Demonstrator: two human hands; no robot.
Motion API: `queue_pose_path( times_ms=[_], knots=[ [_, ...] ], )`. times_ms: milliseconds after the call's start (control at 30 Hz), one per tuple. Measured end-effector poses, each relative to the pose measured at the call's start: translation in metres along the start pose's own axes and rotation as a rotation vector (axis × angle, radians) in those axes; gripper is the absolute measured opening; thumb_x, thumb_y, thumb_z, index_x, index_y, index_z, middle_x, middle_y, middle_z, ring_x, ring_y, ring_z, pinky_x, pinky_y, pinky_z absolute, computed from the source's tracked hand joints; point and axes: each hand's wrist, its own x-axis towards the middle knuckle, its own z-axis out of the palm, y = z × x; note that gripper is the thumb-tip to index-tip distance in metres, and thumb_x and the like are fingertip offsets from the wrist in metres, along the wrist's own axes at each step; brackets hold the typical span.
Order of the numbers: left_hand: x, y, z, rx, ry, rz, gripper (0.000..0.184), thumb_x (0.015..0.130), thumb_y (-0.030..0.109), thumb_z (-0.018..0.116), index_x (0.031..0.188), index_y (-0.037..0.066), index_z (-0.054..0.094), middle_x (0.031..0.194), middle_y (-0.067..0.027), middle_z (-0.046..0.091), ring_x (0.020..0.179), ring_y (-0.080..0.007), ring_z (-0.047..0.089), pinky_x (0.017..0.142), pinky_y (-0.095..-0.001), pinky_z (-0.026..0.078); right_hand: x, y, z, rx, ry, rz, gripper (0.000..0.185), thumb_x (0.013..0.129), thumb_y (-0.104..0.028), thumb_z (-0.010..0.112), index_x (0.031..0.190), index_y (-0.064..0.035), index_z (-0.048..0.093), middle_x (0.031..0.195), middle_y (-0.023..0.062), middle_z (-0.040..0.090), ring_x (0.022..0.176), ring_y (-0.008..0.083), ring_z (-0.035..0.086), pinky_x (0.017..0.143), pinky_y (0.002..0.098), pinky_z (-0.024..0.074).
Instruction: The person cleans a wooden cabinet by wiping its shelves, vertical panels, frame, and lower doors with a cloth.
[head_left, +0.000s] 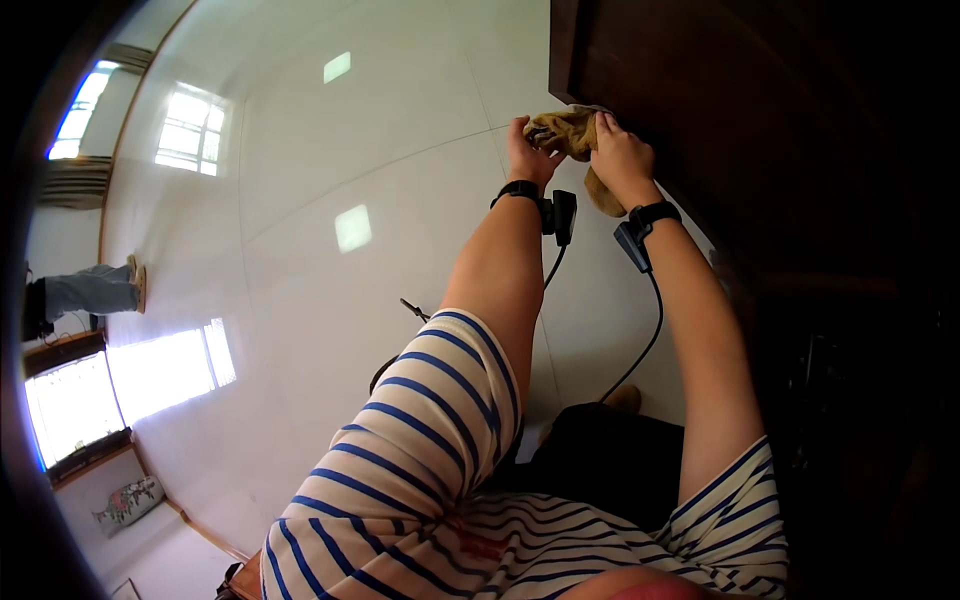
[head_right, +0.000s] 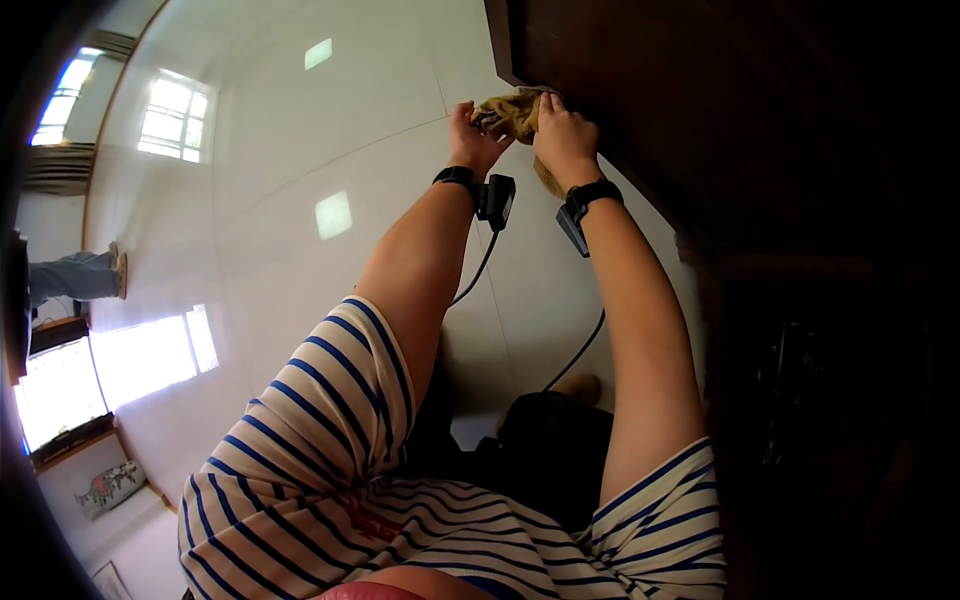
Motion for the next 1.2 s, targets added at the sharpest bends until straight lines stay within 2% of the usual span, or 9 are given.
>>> queue_pose_path(
  times_ms=[467, 600, 700, 733, 767, 967, 1067, 1133, 1200],
  knots=[
    [0.036, -0.014, -0.014, 0.138, -0.083, -0.155, 0.037, 0.084, 0.029, 0.053, 0.112, 0.006, 0.049, 0.119, -0.0084, 0.054, 0.112, -0.0252, 0.05, 0.1, -0.049, 0.034, 0.002, 0.009, -0.003, -0.033, 0.001, 0.114, 0.047, 0.08, -0.018, 0.057, 0.125, -0.0066, 0.05, 0.125, 0.0052, 0.056, 0.09, 0.0263, 0.065, 0.071, 0.039, 0.0545],
    [0.053, -0.025, -0.024, 0.219, -0.079, -0.224, 0.036, 0.083, 0.027, 0.056, 0.113, 0.007, 0.05, 0.115, -0.0091, 0.055, 0.109, -0.0236, 0.052, 0.096, -0.0433, 0.04, 0.009, 0.014, -0.015, -0.002, -0.063, 0.173, 0.046, 0.08, -0.019, 0.056, 0.124, -0.0061, 0.051, 0.123, 0.0059, 0.057, 0.092, 0.0271, 0.065, 0.074, 0.0402, 0.0541],
    [0.067, -0.041, -0.027, 0.449, -0.352, 0.009, 0.037, 0.083, 0.027, 0.06, 0.114, 0.009, 0.05, 0.111, -0.0088, 0.055, 0.104, -0.0219, 0.055, 0.089, -0.0396, 0.046, 0.012, 0.02, -0.011, 0.021, -0.12, 0.244, 0.046, 0.08, -0.02, 0.055, 0.124, -0.0057, 0.051, 0.123, 0.0066, 0.057, 0.094, 0.0278, 0.064, 0.076, 0.0408, 0.0536],
    [0.069, -0.042, -0.029, 0.341, -0.263, -0.215, 0.033, 0.088, 0.025, 0.054, 0.114, 0.005, 0.05, 0.113, -0.0102, 0.057, 0.105, -0.0222, 0.056, 0.094, -0.0381, 0.045, 0.012, 0.022, -0.008, 0.037, -0.135, 0.27, 0.046, 0.08, -0.021, 0.054, 0.124, -0.0054, 0.051, 0.123, 0.007, 0.057, 0.095, 0.0282, 0.064, 0.077, 0.041, 0.0534],
    [0.071, -0.046, -0.029, 0.344, -0.265, -0.226, 0.033, 0.088, 0.025, 0.054, 0.114, 0.005, 0.05, 0.113, -0.0102, 0.057, 0.105, -0.0222, 0.056, 0.094, -0.0381, 0.045, 0.011, 0.023, -0.006, 0.035, -0.138, 0.282, 0.046, 0.08, -0.021, 0.054, 0.124, -0.0054, 0.051, 0.123, 0.007, 0.057, 0.095, 0.0282, 0.064, 0.077, 0.041, 0.0534],
    [0.032, -0.048, 0.002, 0.636, -0.278, -0.297, 0.04, 0.09, 0.033, 0.057, 0.117, 0.005, 0.05, 0.105, -0.0059, 0.058, 0.1, -0.017, 0.057, 0.085, -0.0313, 0.048, 0.012, 0.031, -0.019, 0.025, -0.079, 0.275, 0.046, 0.081, -0.021, 0.054, 0.123, -0.0036, 0.05, 0.123, 0.0088, 0.056, 0.095, 0.0292, 0.063, 0.077, 0.0416, 0.0531],
    [0.022, -0.047, 0.002, 0.839, -0.343, -0.08, 0.048, 0.091, 0.043, 0.054, 0.12, 0.005, 0.049, 0.104, -0.0047, 0.057, 0.096, -0.013, 0.054, 0.08, -0.0271, 0.047, 0.014, 0.033, -0.016, 0.022, -0.058, 0.264, 0.046, 0.08, -0.022, 0.056, 0.122, -0.0032, 0.05, 0.124, 0.0092, 0.056, 0.096, 0.0294, 0.063, 0.077, 0.0416, 0.0529],
    [0.027, -0.045, 0.001, 0.781, -0.291, -0.29, 0.055, 0.091, 0.051, 0.048, 0.122, 0.005, 0.048, 0.105, -0.0053, 0.056, 0.095, -0.0118, 0.051, 0.079, -0.0247, 0.045, 0.015, 0.032, -0.017, 0.016, -0.065, 0.26, 0.046, 0.08, -0.022, 0.058, 0.121, -0.0032, 0.051, 0.123, 0.0094, 0.056, 0.096, 0.0296, 0.063, 0.077, 0.0417, 0.0529],
    [0.028, -0.046, 0.001, 0.789, -0.303, -0.278, 0.057, 0.091, 0.054, 0.047, 0.122, 0.006, 0.048, 0.106, -0.0054, 0.056, 0.095, -0.0125, 0.051, 0.078, -0.0244, 0.044, 0.016, 0.032, -0.016, 0.011, -0.076, 0.267, 0.046, 0.08, -0.022, 0.058, 0.121, -0.0035, 0.051, 0.123, 0.0093, 0.056, 0.096, 0.0299, 0.063, 0.078, 0.0417, 0.0528]
  ],
)
